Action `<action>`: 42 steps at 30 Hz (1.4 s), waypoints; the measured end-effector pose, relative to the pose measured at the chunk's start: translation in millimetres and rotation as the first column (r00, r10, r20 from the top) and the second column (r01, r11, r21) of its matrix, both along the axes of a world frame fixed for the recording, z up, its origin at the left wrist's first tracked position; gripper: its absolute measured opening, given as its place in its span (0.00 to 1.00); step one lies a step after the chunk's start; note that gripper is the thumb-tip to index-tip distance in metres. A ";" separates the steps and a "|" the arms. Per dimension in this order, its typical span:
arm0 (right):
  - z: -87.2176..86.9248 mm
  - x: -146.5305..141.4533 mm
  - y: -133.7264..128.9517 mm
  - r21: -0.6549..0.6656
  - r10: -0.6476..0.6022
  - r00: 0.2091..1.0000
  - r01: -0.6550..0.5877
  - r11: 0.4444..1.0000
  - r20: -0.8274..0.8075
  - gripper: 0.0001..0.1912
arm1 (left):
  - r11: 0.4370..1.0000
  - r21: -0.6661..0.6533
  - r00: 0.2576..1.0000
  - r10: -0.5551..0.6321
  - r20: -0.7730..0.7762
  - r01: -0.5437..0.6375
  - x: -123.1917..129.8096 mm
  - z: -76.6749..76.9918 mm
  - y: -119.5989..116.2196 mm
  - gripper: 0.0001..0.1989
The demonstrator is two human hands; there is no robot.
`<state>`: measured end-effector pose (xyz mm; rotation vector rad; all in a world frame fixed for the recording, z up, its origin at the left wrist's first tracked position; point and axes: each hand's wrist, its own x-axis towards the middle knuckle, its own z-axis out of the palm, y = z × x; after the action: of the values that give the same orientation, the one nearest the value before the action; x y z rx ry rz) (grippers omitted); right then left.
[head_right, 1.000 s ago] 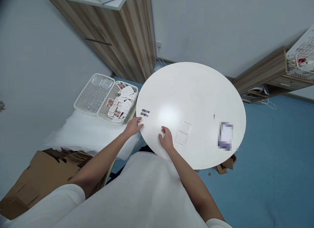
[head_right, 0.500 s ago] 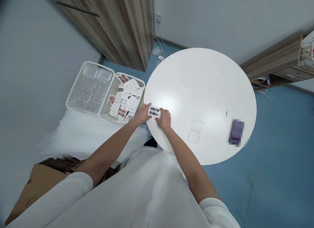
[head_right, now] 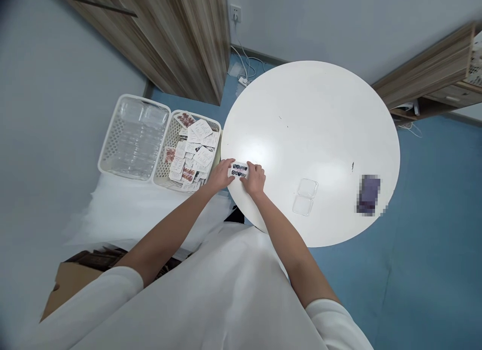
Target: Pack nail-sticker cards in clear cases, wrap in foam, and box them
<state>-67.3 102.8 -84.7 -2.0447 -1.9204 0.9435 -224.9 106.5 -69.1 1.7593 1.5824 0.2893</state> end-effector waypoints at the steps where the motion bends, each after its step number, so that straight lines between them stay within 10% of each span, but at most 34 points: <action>1: 0.0 0.0 -0.6 0.005 0.001 1.000 -0.001 1.000 -0.005 0.33 | 1.000 0.008 1.000 -0.010 0.004 0.010 0.5 0.5 -1.4 0.31; 17: 30.5 52.6 -37.9 0.030 0.117 0.945 -0.113 0.993 -0.307 0.39 | 0.999 -0.029 0.980 -0.010 0.201 0.017 25.6 22.0 -29.9 0.34; 28: 52.2 172.4 -103.1 0.081 0.066 0.940 -0.041 0.996 -0.336 0.35 | 0.978 -0.068 0.949 -0.176 0.261 0.199 127.0 48.5 -73.4 0.34; 35: 45.2 244.2 -127.1 0.058 0.065 0.948 -0.049 0.997 -0.311 0.34 | 0.972 -0.030 0.959 -0.222 0.175 0.231 199.0 40.8 -91.9 0.33; 42: 26.2 266.6 -124.9 0.055 0.121 0.946 -0.110 0.992 -0.302 0.34 | 0.961 -0.001 0.957 -0.276 0.088 0.277 217.5 26.8 -96.6 0.32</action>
<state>199.4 -22.0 -58.5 -1.6639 -1.8877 1.1636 -7.4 9.9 -42.3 1.9040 1.2543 0.2152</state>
